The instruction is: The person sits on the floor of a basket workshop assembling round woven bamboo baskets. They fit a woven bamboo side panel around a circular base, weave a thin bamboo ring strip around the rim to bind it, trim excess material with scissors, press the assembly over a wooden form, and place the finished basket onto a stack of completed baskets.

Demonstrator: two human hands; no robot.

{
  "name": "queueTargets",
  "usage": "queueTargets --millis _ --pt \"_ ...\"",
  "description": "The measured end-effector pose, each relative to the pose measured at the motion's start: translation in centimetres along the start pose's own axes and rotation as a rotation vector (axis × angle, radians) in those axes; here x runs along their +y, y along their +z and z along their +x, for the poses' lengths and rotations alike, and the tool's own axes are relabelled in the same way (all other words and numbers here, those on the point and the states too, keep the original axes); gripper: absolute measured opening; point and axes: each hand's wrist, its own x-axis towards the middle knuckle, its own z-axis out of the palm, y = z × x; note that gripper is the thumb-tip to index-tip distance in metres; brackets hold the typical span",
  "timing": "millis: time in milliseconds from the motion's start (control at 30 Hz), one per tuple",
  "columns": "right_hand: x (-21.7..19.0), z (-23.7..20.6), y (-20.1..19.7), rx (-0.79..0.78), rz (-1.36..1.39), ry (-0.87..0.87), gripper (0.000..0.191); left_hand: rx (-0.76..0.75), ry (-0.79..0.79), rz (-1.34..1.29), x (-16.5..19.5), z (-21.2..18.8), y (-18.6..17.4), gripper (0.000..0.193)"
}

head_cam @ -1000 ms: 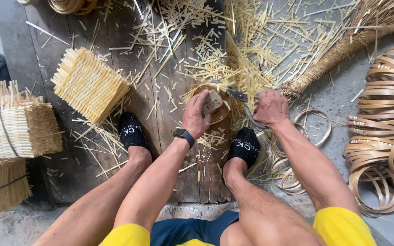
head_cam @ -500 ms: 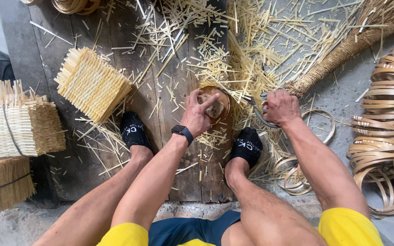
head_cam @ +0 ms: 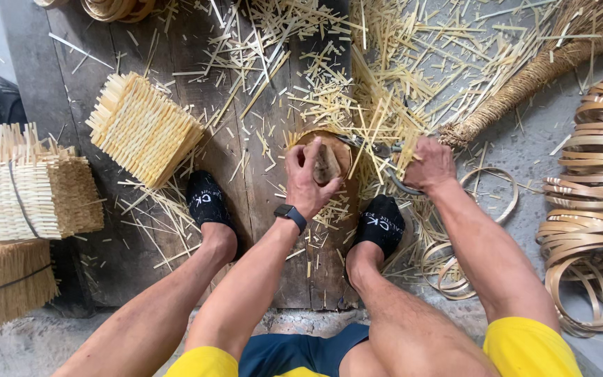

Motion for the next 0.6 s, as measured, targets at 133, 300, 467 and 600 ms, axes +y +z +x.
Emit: queueTargets --millis 133,300,467,600 --pt "-1.9 0.5 0.0 0.184 0.001 -0.033 0.023 -0.039 0.099 0.084 0.1 -0.2 0.4 0.098" --pt "-1.0 0.9 -0.1 -0.075 -0.005 0.019 0.012 -0.064 0.063 0.085 0.3 0.0 -0.1 0.099" --pt "0.0 0.4 -0.2 0.145 0.046 -0.085 0.018 0.102 0.110 0.030 0.7 -0.4 0.5 0.102" --pt "-1.2 1.5 0.2 0.172 -0.040 -0.084 0.030 -0.105 0.061 -0.017 0.5 0.1 -0.1 0.090"
